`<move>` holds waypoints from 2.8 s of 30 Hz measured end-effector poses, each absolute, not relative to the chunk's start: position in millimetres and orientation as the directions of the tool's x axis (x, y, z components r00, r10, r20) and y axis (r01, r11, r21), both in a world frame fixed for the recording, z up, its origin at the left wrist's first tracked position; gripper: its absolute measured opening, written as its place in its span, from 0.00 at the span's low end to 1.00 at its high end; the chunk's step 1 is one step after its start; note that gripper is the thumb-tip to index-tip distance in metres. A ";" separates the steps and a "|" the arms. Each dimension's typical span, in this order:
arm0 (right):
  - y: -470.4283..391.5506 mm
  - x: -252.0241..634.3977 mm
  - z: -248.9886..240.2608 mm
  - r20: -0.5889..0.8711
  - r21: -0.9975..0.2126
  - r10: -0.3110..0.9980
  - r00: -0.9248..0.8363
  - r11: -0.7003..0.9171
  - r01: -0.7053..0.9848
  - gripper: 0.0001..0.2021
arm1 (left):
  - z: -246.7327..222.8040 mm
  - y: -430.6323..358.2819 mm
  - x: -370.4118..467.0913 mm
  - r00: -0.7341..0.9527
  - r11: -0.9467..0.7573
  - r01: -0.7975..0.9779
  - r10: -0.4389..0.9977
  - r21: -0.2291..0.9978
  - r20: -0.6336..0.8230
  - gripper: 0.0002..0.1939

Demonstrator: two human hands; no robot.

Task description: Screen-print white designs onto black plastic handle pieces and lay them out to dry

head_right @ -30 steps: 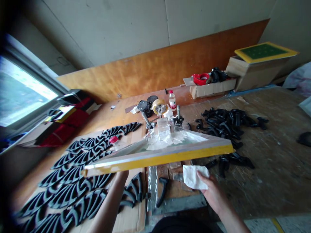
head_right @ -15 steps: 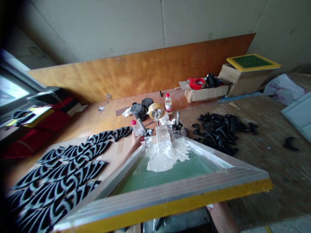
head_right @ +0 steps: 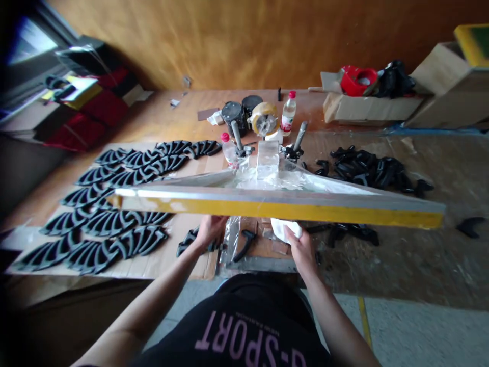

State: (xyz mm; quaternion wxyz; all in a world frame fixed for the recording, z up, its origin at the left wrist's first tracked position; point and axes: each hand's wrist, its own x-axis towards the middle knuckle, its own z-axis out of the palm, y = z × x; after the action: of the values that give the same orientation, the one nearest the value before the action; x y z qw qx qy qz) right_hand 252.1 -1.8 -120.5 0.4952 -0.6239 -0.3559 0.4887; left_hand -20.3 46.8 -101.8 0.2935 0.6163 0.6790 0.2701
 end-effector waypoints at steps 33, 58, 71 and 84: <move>-7.8 200.9 -113.4 0.002 -0.613 0.682 -0.731 0.579 0.538 0.25 | -132.9 -62.4 7.2 0.158 -0.134 0.900 0.987 0.415 -0.024 0.12; -12.0 370.2 -73.7 -0.419 -0.908 0.836 0.356 -0.379 -0.179 0.17 | -85.3 28.7 144.6 0.463 -0.460 0.555 0.863 0.693 0.202 0.18; 42.8 256.8 -64.3 -0.460 -0.878 0.877 0.142 -0.473 0.074 0.22 | -147.1 -75.3 -54.6 -0.544 0.399 0.447 0.832 0.800 -0.111 0.13; 51.2 187.9 -62.5 -0.525 -0.835 0.841 0.128 -0.538 0.116 0.25 | -180.6 -70.4 -95.0 -0.608 0.616 0.585 0.763 0.528 -0.217 0.16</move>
State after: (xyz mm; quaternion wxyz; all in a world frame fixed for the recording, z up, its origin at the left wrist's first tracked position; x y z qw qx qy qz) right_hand 187.9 51.2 -62.5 0.3253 -0.6770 -0.3535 0.5575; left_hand -95.0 -70.4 -180.6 0.2159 0.3862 0.8726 0.2068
